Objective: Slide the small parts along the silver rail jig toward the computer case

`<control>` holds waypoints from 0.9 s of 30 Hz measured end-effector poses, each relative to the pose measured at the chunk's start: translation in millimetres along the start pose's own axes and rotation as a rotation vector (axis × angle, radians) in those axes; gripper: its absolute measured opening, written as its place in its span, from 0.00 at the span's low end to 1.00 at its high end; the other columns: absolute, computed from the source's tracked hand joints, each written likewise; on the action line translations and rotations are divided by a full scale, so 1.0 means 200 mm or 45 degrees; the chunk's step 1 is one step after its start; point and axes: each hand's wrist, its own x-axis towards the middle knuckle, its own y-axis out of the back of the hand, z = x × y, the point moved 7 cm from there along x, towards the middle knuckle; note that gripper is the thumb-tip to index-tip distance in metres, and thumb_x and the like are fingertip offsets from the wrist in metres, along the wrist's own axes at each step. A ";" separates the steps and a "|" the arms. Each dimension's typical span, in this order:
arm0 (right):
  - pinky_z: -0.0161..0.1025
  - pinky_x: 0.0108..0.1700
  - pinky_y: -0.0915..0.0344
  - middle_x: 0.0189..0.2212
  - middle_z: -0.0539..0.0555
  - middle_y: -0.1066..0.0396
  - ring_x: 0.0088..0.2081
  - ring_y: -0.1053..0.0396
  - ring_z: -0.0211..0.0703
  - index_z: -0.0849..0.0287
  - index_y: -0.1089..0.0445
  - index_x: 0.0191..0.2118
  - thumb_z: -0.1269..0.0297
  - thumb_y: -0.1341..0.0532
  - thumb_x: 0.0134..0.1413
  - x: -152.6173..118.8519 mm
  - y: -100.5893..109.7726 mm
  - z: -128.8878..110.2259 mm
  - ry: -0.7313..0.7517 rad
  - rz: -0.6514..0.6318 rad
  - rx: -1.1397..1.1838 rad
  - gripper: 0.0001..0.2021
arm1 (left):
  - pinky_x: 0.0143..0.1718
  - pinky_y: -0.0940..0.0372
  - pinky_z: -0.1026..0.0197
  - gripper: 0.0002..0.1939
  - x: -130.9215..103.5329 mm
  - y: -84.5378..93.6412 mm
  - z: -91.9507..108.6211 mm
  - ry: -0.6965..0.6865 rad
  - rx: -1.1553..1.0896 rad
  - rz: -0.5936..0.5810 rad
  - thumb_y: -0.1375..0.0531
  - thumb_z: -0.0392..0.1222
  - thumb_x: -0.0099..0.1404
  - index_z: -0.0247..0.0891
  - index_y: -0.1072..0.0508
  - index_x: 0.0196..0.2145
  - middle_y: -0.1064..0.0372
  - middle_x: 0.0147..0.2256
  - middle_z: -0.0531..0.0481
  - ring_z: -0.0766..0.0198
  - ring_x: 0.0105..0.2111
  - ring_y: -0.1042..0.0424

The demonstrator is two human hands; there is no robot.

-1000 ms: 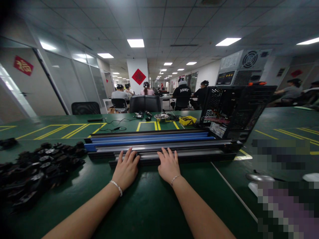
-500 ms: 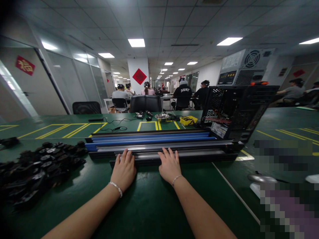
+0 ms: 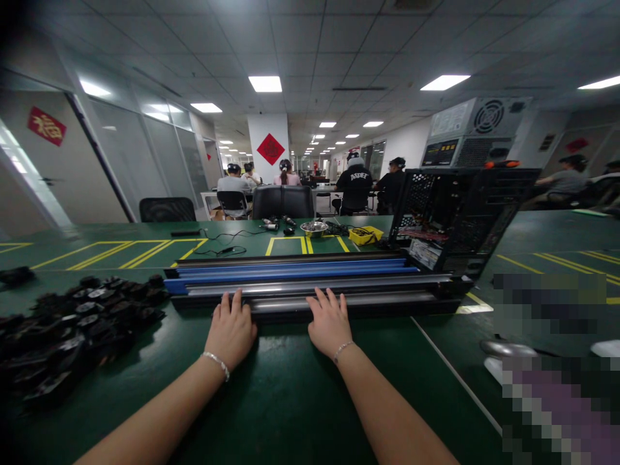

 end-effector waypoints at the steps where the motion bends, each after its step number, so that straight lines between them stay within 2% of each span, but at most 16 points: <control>1: 0.55 0.60 0.69 0.60 0.52 0.49 0.61 0.57 0.50 0.53 0.39 0.55 0.72 0.48 0.43 0.00 0.00 0.00 0.002 0.003 0.000 0.28 | 0.54 0.51 0.44 0.18 0.00 0.00 -0.01 0.015 0.001 -0.013 0.50 0.41 0.58 0.29 0.29 0.42 0.51 0.60 0.35 0.38 0.59 0.52; 5: 0.55 0.60 0.69 0.60 0.52 0.49 0.61 0.57 0.50 0.53 0.39 0.55 0.72 0.48 0.43 0.00 0.00 0.00 0.000 0.008 0.001 0.28 | 0.52 0.48 0.42 0.18 0.01 0.00 -0.04 0.068 0.009 -0.091 0.49 0.43 0.58 0.31 0.29 0.42 0.53 0.61 0.36 0.37 0.57 0.50; 11: 0.55 0.60 0.70 0.61 0.52 0.49 0.61 0.58 0.49 0.53 0.39 0.55 0.72 0.48 0.43 0.00 0.01 0.00 -0.015 -0.014 0.009 0.28 | 0.48 0.49 0.33 0.19 0.01 -0.02 -0.09 0.142 0.017 -0.187 0.49 0.46 0.58 0.37 0.31 0.45 0.59 0.63 0.39 0.31 0.58 0.54; 13: 0.54 0.60 0.70 0.61 0.52 0.50 0.61 0.58 0.49 0.52 0.40 0.55 0.72 0.48 0.43 0.00 0.01 0.00 -0.018 -0.026 0.004 0.28 | 0.47 0.48 0.33 0.20 0.01 -0.03 -0.11 0.172 0.007 -0.218 0.49 0.47 0.58 0.39 0.31 0.45 0.60 0.63 0.39 0.31 0.57 0.53; 21: 0.54 0.60 0.70 0.61 0.51 0.50 0.61 0.59 0.49 0.52 0.40 0.55 0.72 0.48 0.44 0.00 0.01 0.00 -0.015 -0.049 -0.005 0.28 | 0.39 0.38 0.43 0.19 0.02 -0.02 -0.13 0.171 -0.046 -0.322 0.49 0.49 0.59 0.38 0.32 0.45 0.64 0.63 0.35 0.40 0.48 0.36; 27: 0.54 0.60 0.70 0.61 0.52 0.49 0.61 0.58 0.49 0.52 0.40 0.55 0.72 0.48 0.44 0.00 0.01 0.00 -0.004 -0.035 -0.003 0.28 | 0.38 0.37 0.47 0.21 0.03 -0.03 -0.16 0.188 0.000 -0.353 0.48 0.52 0.59 0.36 0.32 0.45 0.63 0.62 0.32 0.47 0.43 0.31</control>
